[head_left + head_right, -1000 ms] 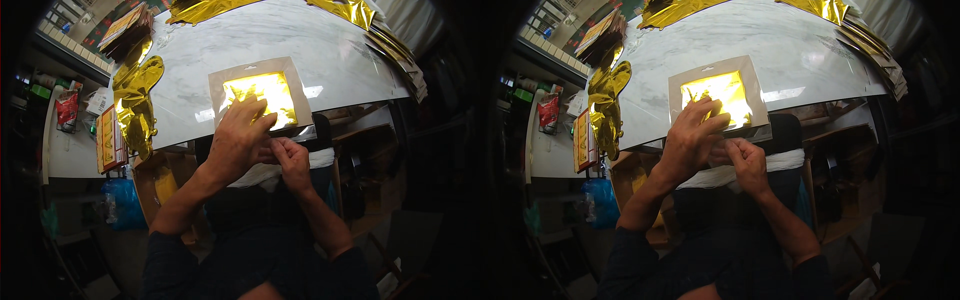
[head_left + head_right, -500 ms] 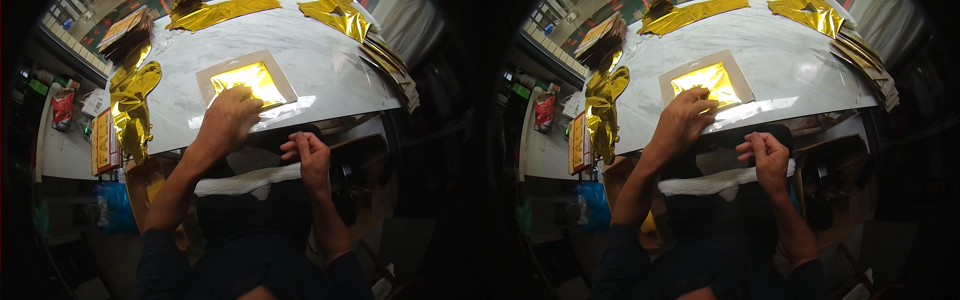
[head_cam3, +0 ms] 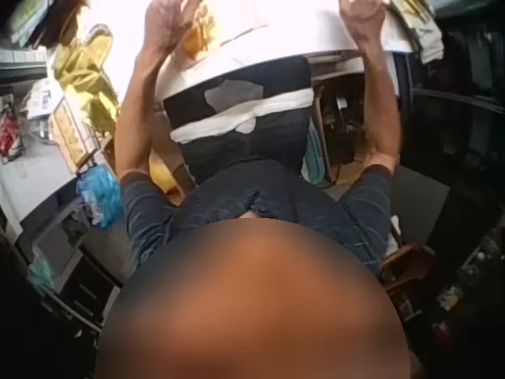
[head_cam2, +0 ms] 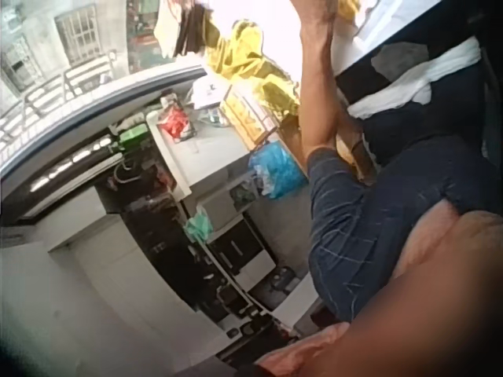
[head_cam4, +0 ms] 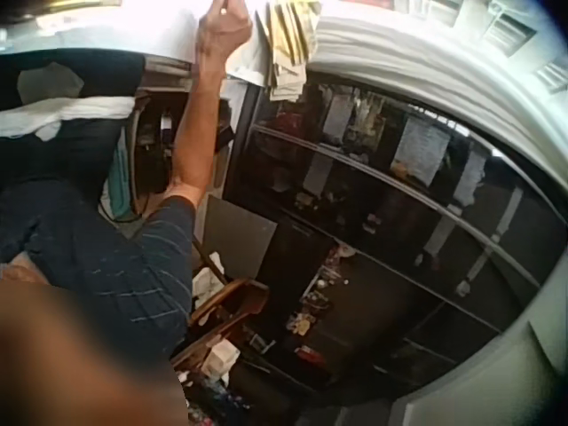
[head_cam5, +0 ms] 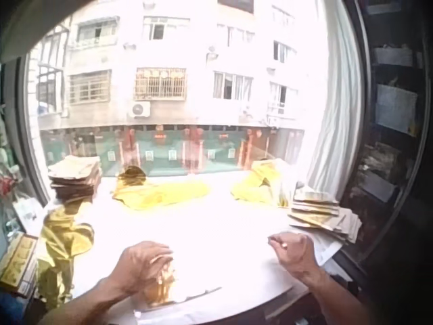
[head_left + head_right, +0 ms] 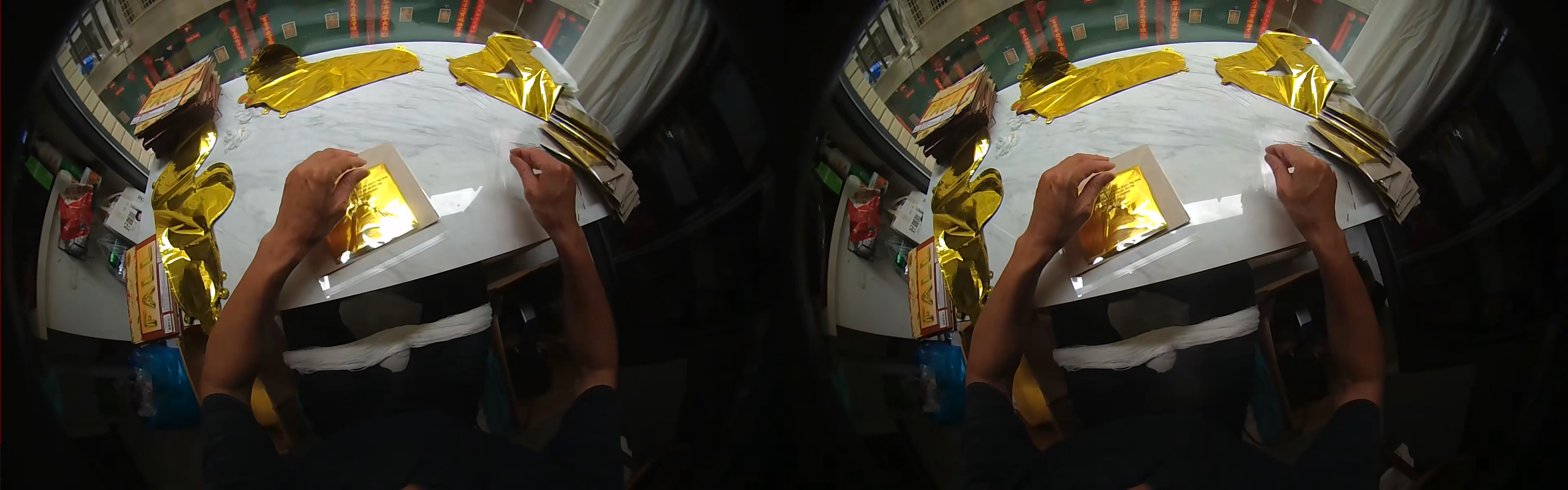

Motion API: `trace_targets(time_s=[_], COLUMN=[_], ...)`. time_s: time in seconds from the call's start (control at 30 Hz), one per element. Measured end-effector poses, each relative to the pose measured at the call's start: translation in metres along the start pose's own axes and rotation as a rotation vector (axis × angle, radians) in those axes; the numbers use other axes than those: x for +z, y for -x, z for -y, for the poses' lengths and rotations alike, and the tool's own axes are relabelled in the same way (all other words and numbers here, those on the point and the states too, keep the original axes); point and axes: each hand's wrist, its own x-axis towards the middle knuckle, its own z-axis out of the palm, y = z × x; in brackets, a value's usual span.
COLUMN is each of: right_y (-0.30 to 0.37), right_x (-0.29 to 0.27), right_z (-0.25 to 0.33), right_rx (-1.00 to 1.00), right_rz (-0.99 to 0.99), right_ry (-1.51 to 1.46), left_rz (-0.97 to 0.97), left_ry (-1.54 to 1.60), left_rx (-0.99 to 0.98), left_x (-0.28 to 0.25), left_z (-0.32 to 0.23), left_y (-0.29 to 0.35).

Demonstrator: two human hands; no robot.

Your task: Folding and packaging gold foil balloons into plastic sleeves with cardboard inserts.

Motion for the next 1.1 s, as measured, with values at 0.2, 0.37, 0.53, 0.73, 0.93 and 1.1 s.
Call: trace_targets(time_s=[0.2,0.37,0.53,0.73,0.93,1.1], right_y=[-0.097,-0.141,-0.161,-0.18,-0.189,-0.179], right_x=[0.052,0.095,0.111,0.106,0.098,0.088], right_z=[-0.067,-0.075,-0.078,-0.071,-0.058,-0.064], right_rx=[-0.21,-0.374,-0.348,-0.279,-0.144,-0.161], right_rz=[0.077,0.094,0.208,0.361,0.531,0.537], right_ry=[0.35,0.434,0.636,0.739,0.751,0.735], left_rz=[-0.07,-0.029,0.023,0.014,0.004,-0.006], left_ry=[0.088,0.129,0.074,0.054,0.085,0.107], left_rx=[-0.114,-0.126,-0.072,-0.026,-0.065,-0.035], left_x=[0.019,0.019,0.018,0.024,0.021,0.023], left_z=[0.024,0.023,0.022,0.021,0.021,0.017], left_y=[0.001,0.011,0.01,0.009,0.009,0.008])
